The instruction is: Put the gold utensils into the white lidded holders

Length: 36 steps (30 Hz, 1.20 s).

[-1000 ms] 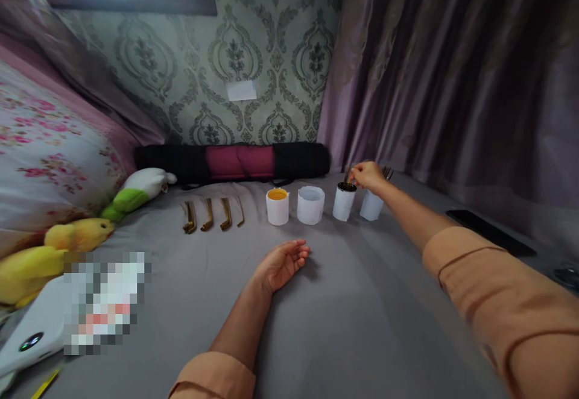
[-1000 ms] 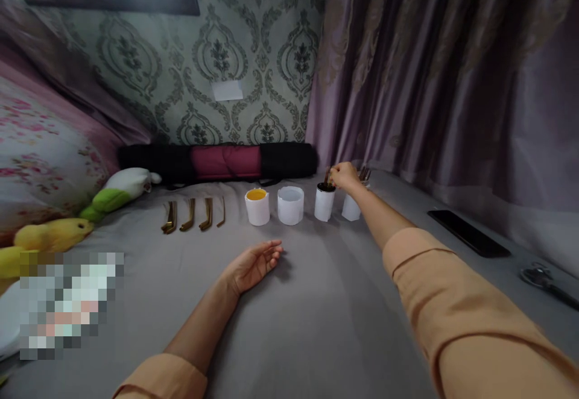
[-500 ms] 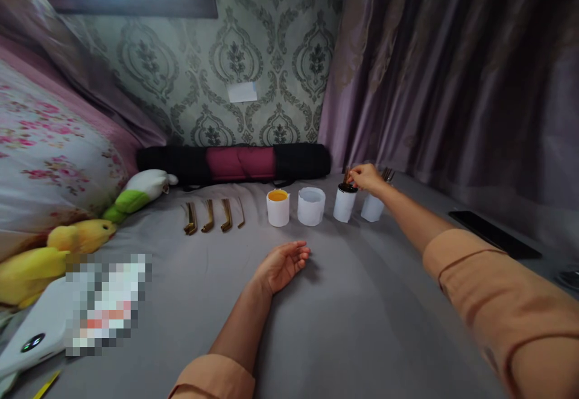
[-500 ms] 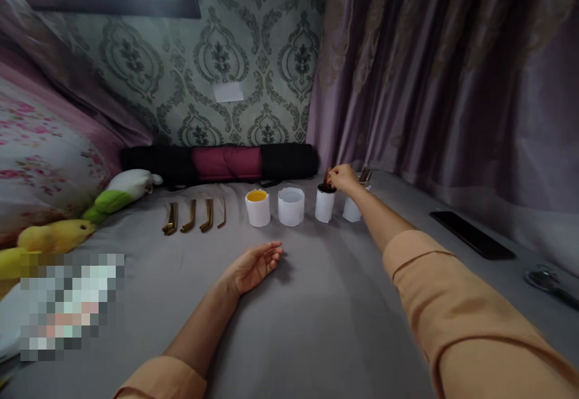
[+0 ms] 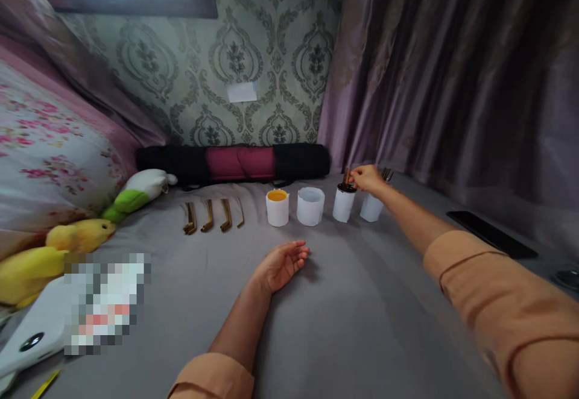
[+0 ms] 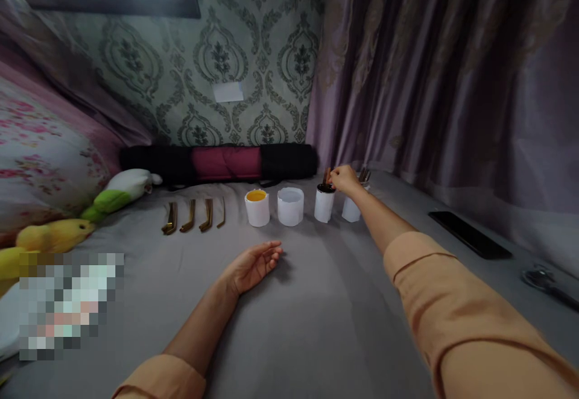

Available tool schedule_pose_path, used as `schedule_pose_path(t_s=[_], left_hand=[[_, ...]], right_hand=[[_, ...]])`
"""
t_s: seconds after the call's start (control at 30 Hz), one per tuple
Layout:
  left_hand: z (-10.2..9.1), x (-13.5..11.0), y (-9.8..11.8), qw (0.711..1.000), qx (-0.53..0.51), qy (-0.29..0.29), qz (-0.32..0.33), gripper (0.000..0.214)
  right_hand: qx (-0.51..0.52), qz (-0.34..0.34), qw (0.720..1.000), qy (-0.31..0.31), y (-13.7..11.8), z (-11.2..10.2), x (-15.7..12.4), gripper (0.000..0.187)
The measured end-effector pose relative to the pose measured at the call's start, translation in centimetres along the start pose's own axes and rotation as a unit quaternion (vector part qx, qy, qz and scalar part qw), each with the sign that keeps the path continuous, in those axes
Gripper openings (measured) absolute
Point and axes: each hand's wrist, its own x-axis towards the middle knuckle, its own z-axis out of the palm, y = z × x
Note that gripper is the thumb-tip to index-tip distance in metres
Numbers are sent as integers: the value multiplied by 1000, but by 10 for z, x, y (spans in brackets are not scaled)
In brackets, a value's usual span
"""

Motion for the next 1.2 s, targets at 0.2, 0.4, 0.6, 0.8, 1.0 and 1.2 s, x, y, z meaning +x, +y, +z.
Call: schedule_pose_path(t_s=[0.2, 0.4, 0.6, 0.8, 1.0, 1.2], left_hand=[[0, 0, 0, 1000, 1, -2, 0, 15], [0, -1, 0, 1000, -1, -5, 0, 14], [0, -1, 1, 1000, 3, -2, 2, 14], [-3, 1, -1, 1000, 5, -17, 6, 13], [-1, -2, 0, 1000, -2, -4, 17, 11], [-2, -5, 1, 999, -8, -21, 41, 10]], right_hand=[[-7, 10, 999, 37, -3, -4, -1, 16], [16, -13, 992, 124, -6, -8, -4, 23], [130, 1, 979, 157, -14, -13, -20, 25], [255, 17, 960, 119, -18, -12, -52, 24], [338, 58, 939, 36, -20, 8, -97, 23], [362, 119, 922, -69, -14, 46, -136, 21]])
